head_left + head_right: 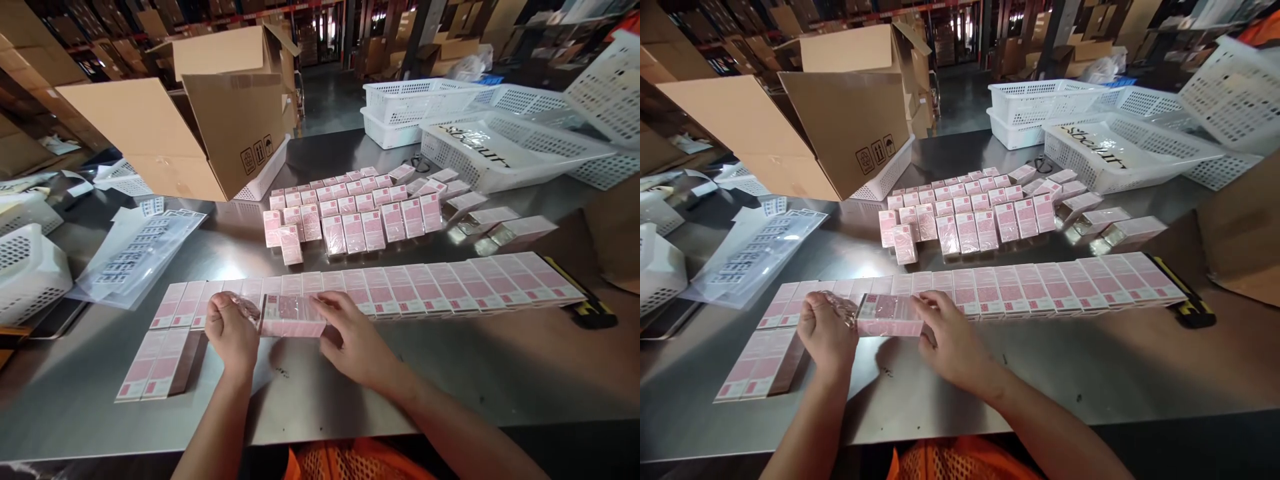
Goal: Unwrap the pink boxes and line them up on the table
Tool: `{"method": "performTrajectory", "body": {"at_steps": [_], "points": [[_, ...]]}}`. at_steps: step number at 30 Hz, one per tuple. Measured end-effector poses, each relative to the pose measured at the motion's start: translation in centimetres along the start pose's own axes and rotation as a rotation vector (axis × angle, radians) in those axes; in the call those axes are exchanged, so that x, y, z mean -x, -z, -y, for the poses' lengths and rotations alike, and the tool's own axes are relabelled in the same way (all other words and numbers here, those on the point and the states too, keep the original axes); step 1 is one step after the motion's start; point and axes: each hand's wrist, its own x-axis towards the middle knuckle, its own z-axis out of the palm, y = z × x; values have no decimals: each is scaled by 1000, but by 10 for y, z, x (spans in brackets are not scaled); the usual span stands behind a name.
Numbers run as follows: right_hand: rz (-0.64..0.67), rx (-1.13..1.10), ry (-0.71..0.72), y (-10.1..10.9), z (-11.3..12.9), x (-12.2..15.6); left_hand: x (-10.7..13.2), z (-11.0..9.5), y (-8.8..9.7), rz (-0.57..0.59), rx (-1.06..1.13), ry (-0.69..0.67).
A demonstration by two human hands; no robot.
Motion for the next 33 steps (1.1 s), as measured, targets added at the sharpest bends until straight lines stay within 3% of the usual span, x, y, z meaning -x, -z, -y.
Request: {"method": "performTrajectory", "body": {"at_steps": [2,4,7,9,11,13,15,17,19,21,22,23,28,30,33], "points": [[105,-261,-84,-3,0,0,5,-4,-7,-20,126,26],[116,-429,-153,-3,1,-1,10,-14,-11,-31,202,49],[158,-449,-175,6,2,-4,6,-33,3,-44,297,102],[232,-385,-120,16,2,-5,-5,-41,33,-100,344,58],[302,-324,-34,24,2,-5,-16,-44,79,-172,351,-103],[389,-254,96,24,4,-4,-14,-43,130,-184,91,-301],[476,-189,234,11,8,-2,2,-39,174,-167,-224,-380],[478,-146,341,-11,15,0,29,-33,203,-59,-465,-372],[396,-97,438,-39,25,-1,56,-24,218,229,-636,-404],[338,7,551,-65,38,-8,76,-10,224,535,-785,-498],[338,82,603,-77,46,-14,81,-3,224,612,-836,-562],[346,156,642,-87,55,-21,84,5,223,618,-875,-625],[268,264,618,-116,85,-63,57,27,206,291,-1044,-911],[195,280,530,-113,81,-82,40,30,199,221,-1076,-980],[63,367,311,-95,56,-116,19,35,194,201,-1105,-1010]]}}
